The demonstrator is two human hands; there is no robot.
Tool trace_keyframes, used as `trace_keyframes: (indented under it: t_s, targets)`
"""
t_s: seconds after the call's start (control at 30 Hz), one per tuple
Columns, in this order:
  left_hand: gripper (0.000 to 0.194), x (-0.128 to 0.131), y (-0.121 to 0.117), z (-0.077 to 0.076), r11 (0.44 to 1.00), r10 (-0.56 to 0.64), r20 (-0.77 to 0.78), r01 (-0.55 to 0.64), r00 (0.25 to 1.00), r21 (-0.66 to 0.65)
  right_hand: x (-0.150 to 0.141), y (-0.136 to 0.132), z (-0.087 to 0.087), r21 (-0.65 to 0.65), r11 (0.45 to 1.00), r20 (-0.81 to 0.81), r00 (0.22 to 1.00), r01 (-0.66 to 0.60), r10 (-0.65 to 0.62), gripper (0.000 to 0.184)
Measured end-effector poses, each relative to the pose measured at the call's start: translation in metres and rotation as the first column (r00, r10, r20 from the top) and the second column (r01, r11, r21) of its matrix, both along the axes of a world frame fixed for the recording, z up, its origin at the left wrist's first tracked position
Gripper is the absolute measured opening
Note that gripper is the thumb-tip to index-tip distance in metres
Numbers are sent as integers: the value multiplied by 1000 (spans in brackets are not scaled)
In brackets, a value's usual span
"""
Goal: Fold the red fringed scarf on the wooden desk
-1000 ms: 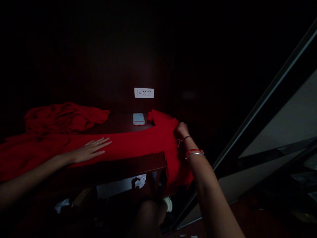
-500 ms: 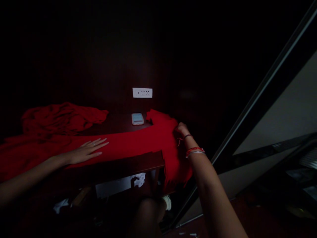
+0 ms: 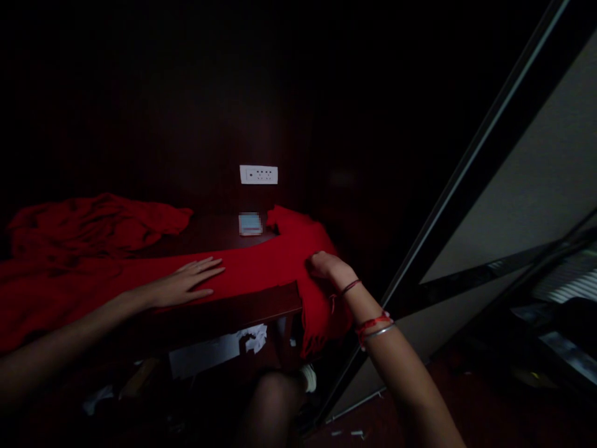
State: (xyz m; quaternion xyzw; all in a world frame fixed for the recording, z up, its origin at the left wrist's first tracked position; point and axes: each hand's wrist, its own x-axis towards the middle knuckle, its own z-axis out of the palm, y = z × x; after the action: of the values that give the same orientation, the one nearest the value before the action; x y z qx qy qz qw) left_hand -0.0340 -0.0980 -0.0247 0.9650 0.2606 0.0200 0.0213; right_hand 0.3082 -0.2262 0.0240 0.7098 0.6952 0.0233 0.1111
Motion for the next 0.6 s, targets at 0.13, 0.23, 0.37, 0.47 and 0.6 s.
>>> trace_keyframes:
  t_s: [0.13, 0.23, 0.37, 0.47, 0.6]
  targets:
    - [51, 82, -34, 3, 969, -231, 93, 221, 968, 106, -4, -13, -1, -59, 998, 114, 993, -30, 37, 31]
    - [45, 132, -52, 1, 950, -278, 127, 253, 952, 182, -6, -19, -5, 40, 991, 222, 968, -129, 117, 26]
    - [31, 163, -59, -2, 944, -258, 105, 228, 960, 238, -5, -23, -16, 148, 972, 289, 948, -180, 132, 23]
    - [30, 164, -57, -3, 933, -269, 73, 242, 960, 266, -3, -23, -21, 174, 966, 301, 945, -189, 130, 23]
    - [34, 160, -56, -2, 920, -278, 33, 256, 960, 297, 0, -20, -20, 165, 966, 339, 931, -197, 133, 22]
